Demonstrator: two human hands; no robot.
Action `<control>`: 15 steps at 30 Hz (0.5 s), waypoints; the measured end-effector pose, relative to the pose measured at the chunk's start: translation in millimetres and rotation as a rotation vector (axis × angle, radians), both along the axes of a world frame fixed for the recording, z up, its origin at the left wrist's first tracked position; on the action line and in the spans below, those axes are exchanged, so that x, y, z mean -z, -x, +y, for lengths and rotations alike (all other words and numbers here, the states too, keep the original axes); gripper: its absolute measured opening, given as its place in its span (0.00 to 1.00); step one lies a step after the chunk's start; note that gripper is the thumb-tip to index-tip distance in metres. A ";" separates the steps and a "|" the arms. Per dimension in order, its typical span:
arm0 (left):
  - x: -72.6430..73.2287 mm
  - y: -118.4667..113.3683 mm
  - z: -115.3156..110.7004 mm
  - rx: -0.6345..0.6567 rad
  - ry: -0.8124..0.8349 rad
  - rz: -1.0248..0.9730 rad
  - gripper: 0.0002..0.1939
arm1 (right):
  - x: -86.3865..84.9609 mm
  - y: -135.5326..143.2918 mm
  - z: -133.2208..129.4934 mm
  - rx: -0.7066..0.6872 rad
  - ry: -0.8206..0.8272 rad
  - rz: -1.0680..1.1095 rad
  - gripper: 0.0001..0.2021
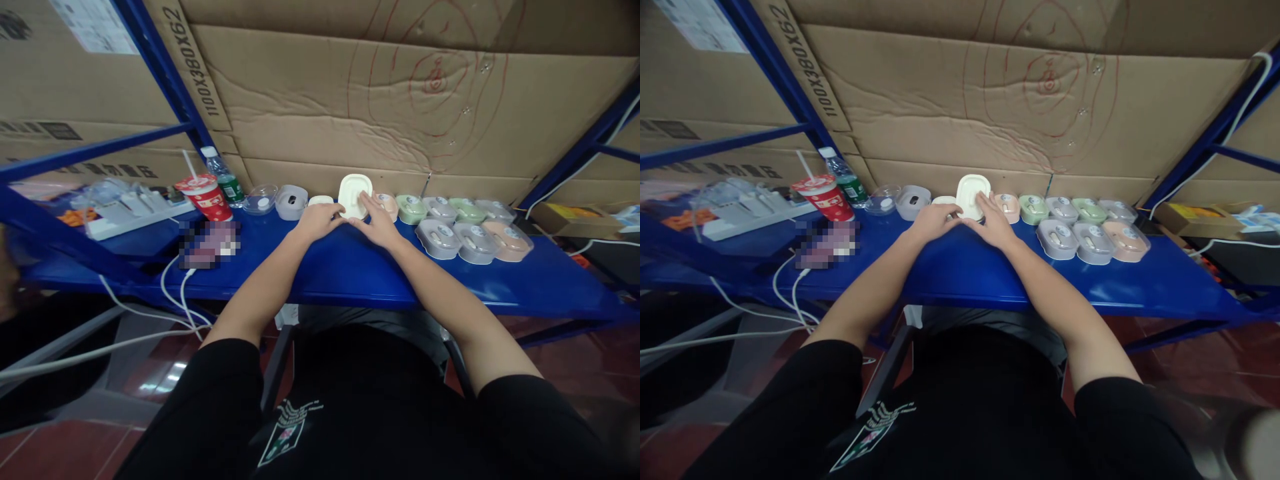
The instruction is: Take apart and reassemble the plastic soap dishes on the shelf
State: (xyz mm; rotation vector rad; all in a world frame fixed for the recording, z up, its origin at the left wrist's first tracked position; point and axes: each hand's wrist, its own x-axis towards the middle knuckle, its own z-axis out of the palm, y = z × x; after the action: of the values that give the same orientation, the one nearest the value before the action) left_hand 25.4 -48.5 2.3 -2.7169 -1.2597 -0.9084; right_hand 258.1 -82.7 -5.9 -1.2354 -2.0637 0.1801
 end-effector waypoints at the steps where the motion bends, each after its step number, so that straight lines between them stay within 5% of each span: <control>1: -0.7 2.9 2.8 -0.022 -0.001 -0.008 0.13 | -0.7 -1.3 0.4 -0.002 -0.004 -0.019 0.47; 8: 0.3 45.5 26.4 -0.292 0.051 -0.079 0.12 | -3.7 -23.3 11.3 0.244 0.042 -0.168 0.44; 15: 14.9 54.1 41.8 -0.357 0.141 -0.120 0.18 | 12.0 -43.0 27.2 0.374 0.106 -0.194 0.42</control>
State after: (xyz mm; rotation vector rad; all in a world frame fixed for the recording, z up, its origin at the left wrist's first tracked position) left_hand -28.6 -6.7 -12.6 -2.4383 -1.8197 -0.9816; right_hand 301.1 -55.6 -17.9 -1.7370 -1.9578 -0.0051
